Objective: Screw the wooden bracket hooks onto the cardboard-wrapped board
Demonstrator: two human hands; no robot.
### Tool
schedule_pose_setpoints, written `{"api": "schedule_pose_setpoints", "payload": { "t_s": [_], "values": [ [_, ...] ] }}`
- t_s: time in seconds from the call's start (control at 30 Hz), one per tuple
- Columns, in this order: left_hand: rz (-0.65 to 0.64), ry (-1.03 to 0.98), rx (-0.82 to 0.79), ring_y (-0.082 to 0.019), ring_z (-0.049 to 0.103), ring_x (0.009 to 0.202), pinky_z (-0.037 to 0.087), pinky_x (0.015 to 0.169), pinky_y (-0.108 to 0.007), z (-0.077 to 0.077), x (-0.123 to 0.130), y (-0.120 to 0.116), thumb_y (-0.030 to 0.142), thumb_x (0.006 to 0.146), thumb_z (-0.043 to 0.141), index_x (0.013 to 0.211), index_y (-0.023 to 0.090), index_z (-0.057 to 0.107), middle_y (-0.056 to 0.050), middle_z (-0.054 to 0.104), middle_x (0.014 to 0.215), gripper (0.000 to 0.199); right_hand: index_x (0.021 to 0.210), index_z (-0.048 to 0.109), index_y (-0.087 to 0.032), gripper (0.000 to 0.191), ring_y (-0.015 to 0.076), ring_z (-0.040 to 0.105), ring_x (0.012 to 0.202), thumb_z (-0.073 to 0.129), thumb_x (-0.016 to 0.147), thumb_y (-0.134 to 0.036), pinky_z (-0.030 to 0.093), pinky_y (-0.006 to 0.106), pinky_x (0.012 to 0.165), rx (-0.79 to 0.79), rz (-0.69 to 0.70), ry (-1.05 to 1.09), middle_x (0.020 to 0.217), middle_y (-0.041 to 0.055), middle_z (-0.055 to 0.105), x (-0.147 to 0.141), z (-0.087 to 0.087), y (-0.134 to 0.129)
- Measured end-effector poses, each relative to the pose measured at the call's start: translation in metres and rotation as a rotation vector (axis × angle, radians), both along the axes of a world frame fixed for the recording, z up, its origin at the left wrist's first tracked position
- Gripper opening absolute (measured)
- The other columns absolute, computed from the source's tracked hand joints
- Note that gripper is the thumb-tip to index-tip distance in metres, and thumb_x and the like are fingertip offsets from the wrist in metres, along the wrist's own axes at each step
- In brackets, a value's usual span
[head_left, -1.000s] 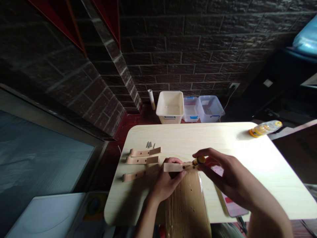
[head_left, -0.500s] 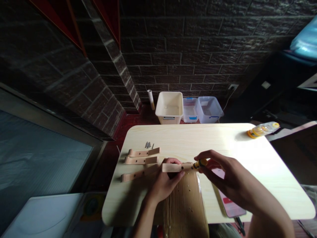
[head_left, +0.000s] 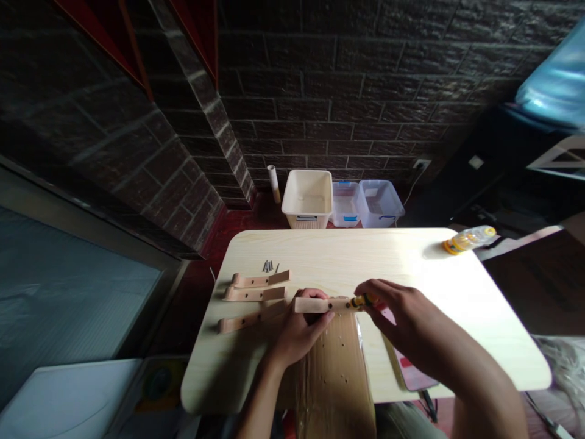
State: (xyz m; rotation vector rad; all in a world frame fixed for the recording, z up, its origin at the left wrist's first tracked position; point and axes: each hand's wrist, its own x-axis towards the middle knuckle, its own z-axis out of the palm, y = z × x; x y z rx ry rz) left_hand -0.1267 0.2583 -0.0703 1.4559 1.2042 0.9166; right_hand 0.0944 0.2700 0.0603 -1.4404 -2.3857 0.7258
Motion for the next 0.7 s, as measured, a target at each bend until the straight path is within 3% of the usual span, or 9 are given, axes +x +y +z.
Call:
{"api": "schedule_pose_setpoints", "payload": {
  "t_s": [0.23,0.33,0.37,0.47,0.53,0.7],
  "values": [
    [0.047,-0.035,0.097,-0.022,0.062,0.103,0.049,0.094,-0.037,-0.004,0.000,-0.008,0.031,0.087,0.067,0.104,0.023,0.058,-0.004,0.063,0.107,0.021,0.086,0.059,-0.021,0.030,0.0149,0.055,0.055,0.040,0.090,0.002,0.038,0.030,0.051,0.419,0.360,-0.372,0.074,0.0025,0.064,-0.013,0.016,-0.002],
    [0.060,-0.069,0.119,-0.022,0.063,0.097,0.051,0.089,-0.037,-0.006,-0.001,-0.011,0.029,0.085,0.068,0.103,0.023,0.061,-0.004,0.065,0.102,0.020,0.085,0.058,-0.020,0.030,0.0180,0.057,0.059,0.042,0.089,0.004,0.038,0.034,0.054,0.532,0.401,-0.431,0.073,0.0039,0.065,-0.017,0.011,-0.010],
    [0.068,-0.074,0.130,-0.022,0.064,0.097,0.051,0.088,-0.037,-0.006,-0.002,-0.011,0.028,0.084,0.069,0.102,0.022,0.062,-0.005,0.066,0.102,0.020,0.084,0.058,-0.020,0.030,0.0179,0.056,0.057,0.042,0.088,0.006,0.037,0.034,0.053,0.643,0.453,-0.469,0.069,0.0024,0.063,-0.019,0.009,-0.012],
    [0.072,-0.068,0.173,-0.023,0.064,0.098,0.051,0.089,-0.038,-0.006,-0.003,-0.011,0.027,0.084,0.069,0.100,0.022,0.063,-0.005,0.067,0.102,0.018,0.083,0.057,-0.019,0.026,0.0179,0.058,0.059,0.046,0.089,0.004,0.035,0.034,0.054,0.790,0.530,-0.654,0.067,0.0015,0.062,-0.024,0.002,-0.013],
    [0.063,-0.057,0.203,-0.023,0.064,0.099,0.051,0.091,-0.039,-0.007,-0.003,-0.011,0.027,0.085,0.068,0.100,0.022,0.063,-0.006,0.067,0.102,0.016,0.081,0.056,-0.018,0.022,0.0176,0.059,0.060,0.050,0.090,0.001,0.033,0.033,0.054,0.773,0.556,-0.749,0.067,0.0023,0.063,-0.030,0.002,-0.012],
    [0.053,-0.036,0.257,-0.023,0.064,0.099,0.051,0.092,-0.040,-0.012,-0.003,-0.011,0.030,0.087,0.066,0.102,0.023,0.061,-0.006,0.066,0.102,0.017,0.081,0.060,-0.016,0.018,0.0179,0.063,0.062,0.052,0.090,-0.003,0.030,0.031,0.053,0.543,0.527,-0.814,0.070,0.0057,0.069,-0.043,0.016,-0.006]
  ]
}}
